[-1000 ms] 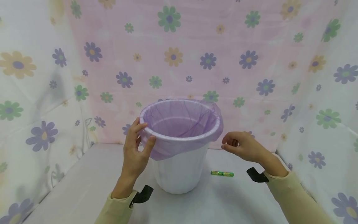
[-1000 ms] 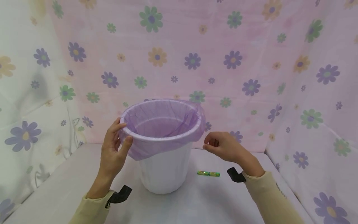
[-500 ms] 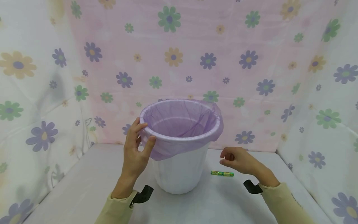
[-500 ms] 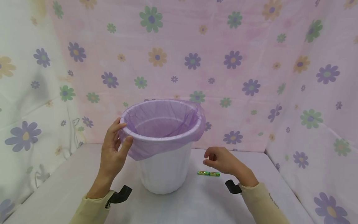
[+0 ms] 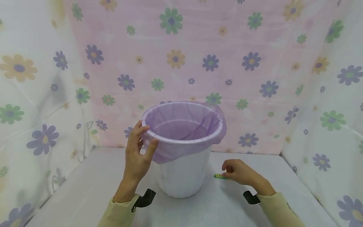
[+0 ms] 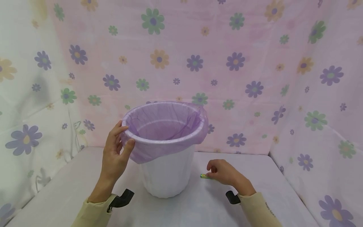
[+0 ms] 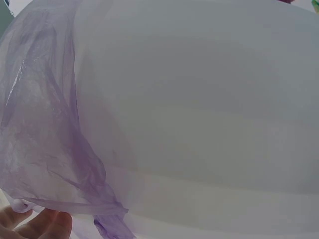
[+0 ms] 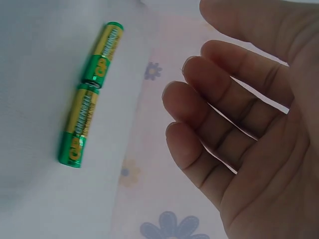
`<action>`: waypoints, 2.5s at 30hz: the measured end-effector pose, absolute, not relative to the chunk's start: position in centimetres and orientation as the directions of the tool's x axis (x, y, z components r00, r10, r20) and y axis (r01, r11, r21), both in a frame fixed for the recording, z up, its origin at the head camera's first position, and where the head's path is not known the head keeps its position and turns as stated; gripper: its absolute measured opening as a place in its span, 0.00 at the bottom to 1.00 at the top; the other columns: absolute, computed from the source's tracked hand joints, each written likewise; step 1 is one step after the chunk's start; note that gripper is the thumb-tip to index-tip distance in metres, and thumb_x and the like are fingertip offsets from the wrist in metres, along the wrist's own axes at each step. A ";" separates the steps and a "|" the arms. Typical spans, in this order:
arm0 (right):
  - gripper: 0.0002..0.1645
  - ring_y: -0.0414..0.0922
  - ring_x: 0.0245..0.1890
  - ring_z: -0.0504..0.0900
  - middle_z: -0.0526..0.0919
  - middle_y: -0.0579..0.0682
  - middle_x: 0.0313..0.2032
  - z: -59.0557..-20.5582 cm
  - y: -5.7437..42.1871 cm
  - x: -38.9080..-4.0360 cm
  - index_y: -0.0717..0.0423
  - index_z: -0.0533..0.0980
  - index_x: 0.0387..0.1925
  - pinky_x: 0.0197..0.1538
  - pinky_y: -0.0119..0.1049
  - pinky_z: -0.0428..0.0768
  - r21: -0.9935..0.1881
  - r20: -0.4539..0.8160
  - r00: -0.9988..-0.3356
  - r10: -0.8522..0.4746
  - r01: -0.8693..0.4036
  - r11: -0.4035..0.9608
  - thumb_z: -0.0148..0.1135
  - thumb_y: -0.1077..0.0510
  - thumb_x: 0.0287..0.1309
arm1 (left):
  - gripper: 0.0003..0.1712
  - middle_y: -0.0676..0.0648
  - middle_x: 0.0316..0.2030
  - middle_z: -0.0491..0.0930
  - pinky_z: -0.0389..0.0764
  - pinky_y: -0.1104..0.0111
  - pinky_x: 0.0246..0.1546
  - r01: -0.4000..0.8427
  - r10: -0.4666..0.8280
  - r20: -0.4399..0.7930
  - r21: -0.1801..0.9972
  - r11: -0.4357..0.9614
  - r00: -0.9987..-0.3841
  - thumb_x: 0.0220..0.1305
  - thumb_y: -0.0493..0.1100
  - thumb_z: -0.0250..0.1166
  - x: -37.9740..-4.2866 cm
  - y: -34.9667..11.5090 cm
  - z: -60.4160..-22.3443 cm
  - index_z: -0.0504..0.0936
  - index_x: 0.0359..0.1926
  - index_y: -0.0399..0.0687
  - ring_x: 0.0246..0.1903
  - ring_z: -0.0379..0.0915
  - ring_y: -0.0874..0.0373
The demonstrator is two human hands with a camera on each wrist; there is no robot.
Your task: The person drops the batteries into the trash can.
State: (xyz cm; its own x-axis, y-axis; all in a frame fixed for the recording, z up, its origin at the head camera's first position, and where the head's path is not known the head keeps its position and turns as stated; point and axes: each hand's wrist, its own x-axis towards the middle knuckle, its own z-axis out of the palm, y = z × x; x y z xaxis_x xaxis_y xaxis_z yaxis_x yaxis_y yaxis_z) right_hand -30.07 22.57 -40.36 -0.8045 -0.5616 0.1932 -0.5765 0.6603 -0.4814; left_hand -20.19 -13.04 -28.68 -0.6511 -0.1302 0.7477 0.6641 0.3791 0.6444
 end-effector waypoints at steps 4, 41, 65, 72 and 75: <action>0.10 0.36 0.25 0.70 0.73 0.39 0.23 -41.4 22.5 -30.3 0.52 0.75 0.31 0.29 0.30 0.71 -0.445 0.192 -0.807 -0.558 -0.579 0.683 0.66 0.54 0.47 | 0.25 0.41 0.65 0.54 0.66 0.52 0.54 0.665 -0.132 0.749 0.644 0.377 -0.650 0.56 0.33 0.61 -20.2 -13.1 -28.7 0.67 0.55 0.42 0.59 0.58 0.50; 0.07 0.39 0.24 0.68 0.72 0.42 0.22 -43.9 24.8 -31.2 0.49 0.75 0.28 0.25 0.31 0.69 -0.477 -0.009 -0.868 -0.496 -0.432 0.765 0.66 0.56 0.48 | 0.25 0.41 0.65 0.54 0.65 0.50 0.54 0.661 -0.132 0.744 0.649 0.377 -0.656 0.56 0.34 0.61 -20.2 -13.1 -28.7 0.67 0.56 0.42 0.59 0.59 0.49; 0.05 0.36 0.23 0.69 0.73 0.40 0.21 -42.8 25.4 -30.5 0.46 0.74 0.27 0.25 0.30 0.70 -0.449 0.029 -0.839 -0.543 -0.496 0.743 0.64 0.54 0.50 | 0.25 0.41 0.65 0.54 0.64 0.50 0.55 0.660 -0.131 0.741 0.652 0.374 -0.658 0.56 0.34 0.60 -20.2 -13.0 -28.7 0.67 0.56 0.43 0.59 0.58 0.49; 0.04 0.35 0.21 0.69 0.72 0.40 0.20 -40.5 25.1 -29.5 0.47 0.74 0.29 0.25 0.30 0.71 -0.453 0.051 -0.814 -0.579 -0.535 0.713 0.63 0.56 0.52 | 0.25 0.41 0.65 0.54 0.64 0.50 0.55 0.660 -0.133 0.743 0.650 0.377 -0.656 0.56 0.34 0.61 -20.2 -13.0 -28.7 0.67 0.55 0.41 0.59 0.59 0.48; 0.04 0.34 0.21 0.68 0.72 0.40 0.20 -39.2 24.8 -29.0 0.47 0.74 0.29 0.24 0.30 0.70 -0.432 0.066 -0.806 -0.588 -0.555 0.711 0.63 0.55 0.52 | 0.25 0.41 0.65 0.54 0.65 0.50 0.54 0.662 -0.131 0.745 0.648 0.376 -0.654 0.56 0.34 0.60 -20.2 -13.0 -28.7 0.67 0.55 0.41 0.59 0.59 0.48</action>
State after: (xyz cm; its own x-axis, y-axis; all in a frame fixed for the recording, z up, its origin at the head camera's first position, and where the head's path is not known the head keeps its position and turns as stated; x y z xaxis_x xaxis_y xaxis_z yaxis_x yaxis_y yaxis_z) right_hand -28.97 24.83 -39.22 -0.8059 -0.5883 0.0659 -0.5546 0.7113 -0.4318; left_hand -20.21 -13.05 -28.69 -0.6545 -0.1311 0.7446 0.6622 0.3759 0.6482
